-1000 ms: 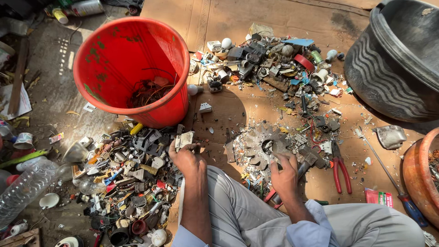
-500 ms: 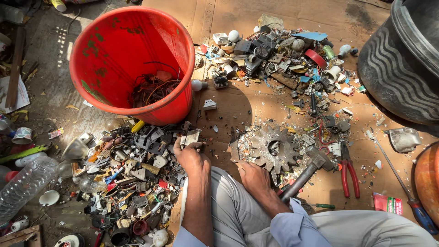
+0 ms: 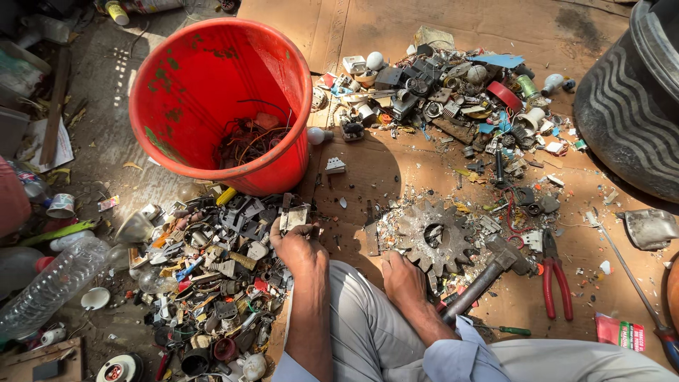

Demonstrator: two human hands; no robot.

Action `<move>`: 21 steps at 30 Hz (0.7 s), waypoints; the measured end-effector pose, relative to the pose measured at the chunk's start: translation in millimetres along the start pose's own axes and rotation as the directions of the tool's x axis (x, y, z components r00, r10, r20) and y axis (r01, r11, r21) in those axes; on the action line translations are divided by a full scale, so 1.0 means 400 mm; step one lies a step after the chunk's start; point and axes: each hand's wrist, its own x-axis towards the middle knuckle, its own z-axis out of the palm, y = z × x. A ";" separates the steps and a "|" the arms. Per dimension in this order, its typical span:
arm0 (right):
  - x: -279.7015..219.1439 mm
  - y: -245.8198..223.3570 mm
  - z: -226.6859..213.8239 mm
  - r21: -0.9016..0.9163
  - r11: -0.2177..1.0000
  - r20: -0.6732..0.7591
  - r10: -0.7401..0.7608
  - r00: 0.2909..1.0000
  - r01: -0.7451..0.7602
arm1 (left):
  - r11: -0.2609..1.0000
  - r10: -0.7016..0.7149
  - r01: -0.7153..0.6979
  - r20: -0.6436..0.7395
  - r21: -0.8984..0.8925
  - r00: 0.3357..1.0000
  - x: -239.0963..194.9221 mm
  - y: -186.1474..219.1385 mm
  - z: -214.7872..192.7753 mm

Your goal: The person sits on a cardboard sheet and uses a hammer to repeatedly strike a metal gear-like object, breaking it into smaller pieces. The person occasionally picks up fragments and continues hammering them. A second person briefly enters the frame to inspect a small component.

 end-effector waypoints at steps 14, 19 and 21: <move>-0.012 0.014 -0.067 0.729 0.685 -0.070 0.072 0.995 0.002 | 0.946 -0.161 0.100 0.178 0.310 0.971 -0.042 0.007 0.017; -0.044 0.016 -0.196 0.916 0.398 -0.046 -0.008 0.999 0.046 | 0.856 -0.477 0.243 0.516 0.456 0.711 -0.168 -0.105 0.025; -0.070 0.018 -0.225 0.906 0.402 -0.101 -0.093 0.991 0.130 | 0.832 -0.541 0.268 0.600 0.486 0.590 -0.200 -0.151 0.003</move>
